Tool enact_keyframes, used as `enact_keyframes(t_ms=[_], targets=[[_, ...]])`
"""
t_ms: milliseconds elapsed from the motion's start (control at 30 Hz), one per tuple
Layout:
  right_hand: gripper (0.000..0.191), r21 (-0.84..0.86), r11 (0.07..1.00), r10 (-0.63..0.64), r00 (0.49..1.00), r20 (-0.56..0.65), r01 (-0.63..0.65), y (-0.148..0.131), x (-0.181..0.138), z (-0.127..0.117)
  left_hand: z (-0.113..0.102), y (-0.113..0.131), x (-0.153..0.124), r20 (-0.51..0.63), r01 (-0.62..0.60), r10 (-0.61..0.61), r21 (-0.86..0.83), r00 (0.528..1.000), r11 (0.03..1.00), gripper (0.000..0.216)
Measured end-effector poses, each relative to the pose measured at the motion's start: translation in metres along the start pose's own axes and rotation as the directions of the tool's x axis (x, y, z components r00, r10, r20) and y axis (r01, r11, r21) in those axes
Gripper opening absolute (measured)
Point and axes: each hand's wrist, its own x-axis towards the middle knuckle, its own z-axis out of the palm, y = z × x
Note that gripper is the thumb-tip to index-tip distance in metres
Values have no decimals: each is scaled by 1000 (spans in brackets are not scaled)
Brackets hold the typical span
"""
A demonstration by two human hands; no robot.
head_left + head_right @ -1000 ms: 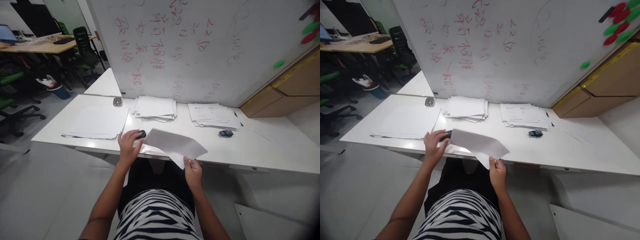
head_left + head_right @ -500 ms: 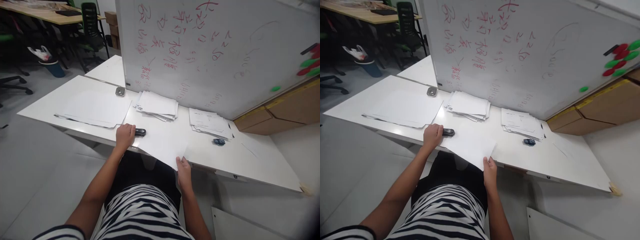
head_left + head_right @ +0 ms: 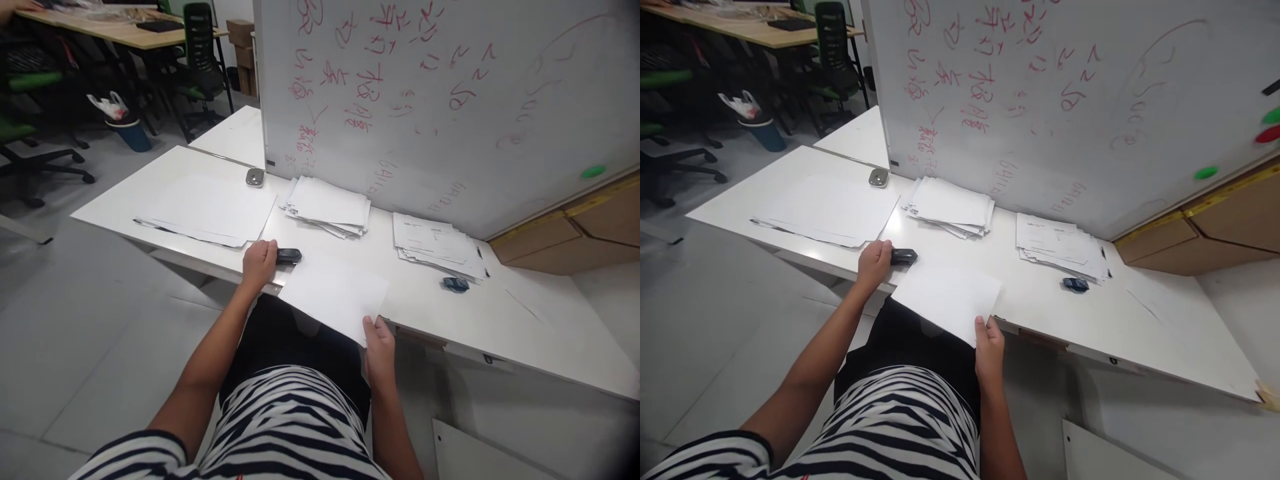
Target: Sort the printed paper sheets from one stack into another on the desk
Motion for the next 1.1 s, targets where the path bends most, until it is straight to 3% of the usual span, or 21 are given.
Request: enact_keyframes(t_ms=[167, 500, 633, 867, 1100], targets=[[47, -35, 997, 71, 997, 41, -70, 2, -8, -10, -2, 0, -2, 30, -14, 15, -26, 999, 1000, 45], [50, 137, 982, 134, 991, -16, -131, -3, -15, -11, -2, -1, -3, 56, -43, 45, -30, 997, 999, 44], [50, 142, 979, 149, 989, 5, -148, -3, -18, -6, -1, -1, -4, 52, -59, 60, -19, 997, 998, 43], [48, 137, 975, 150, 975, 161, -173, 10, -23, 11, -2, -1, -5, 65, -62, 64, -25, 996, 998, 44], [46, 152, 974, 151, 981, 124, -169, 7, -20, 12, -4, -2, -4, 90, -53, 58, -60, 994, 997, 44]])
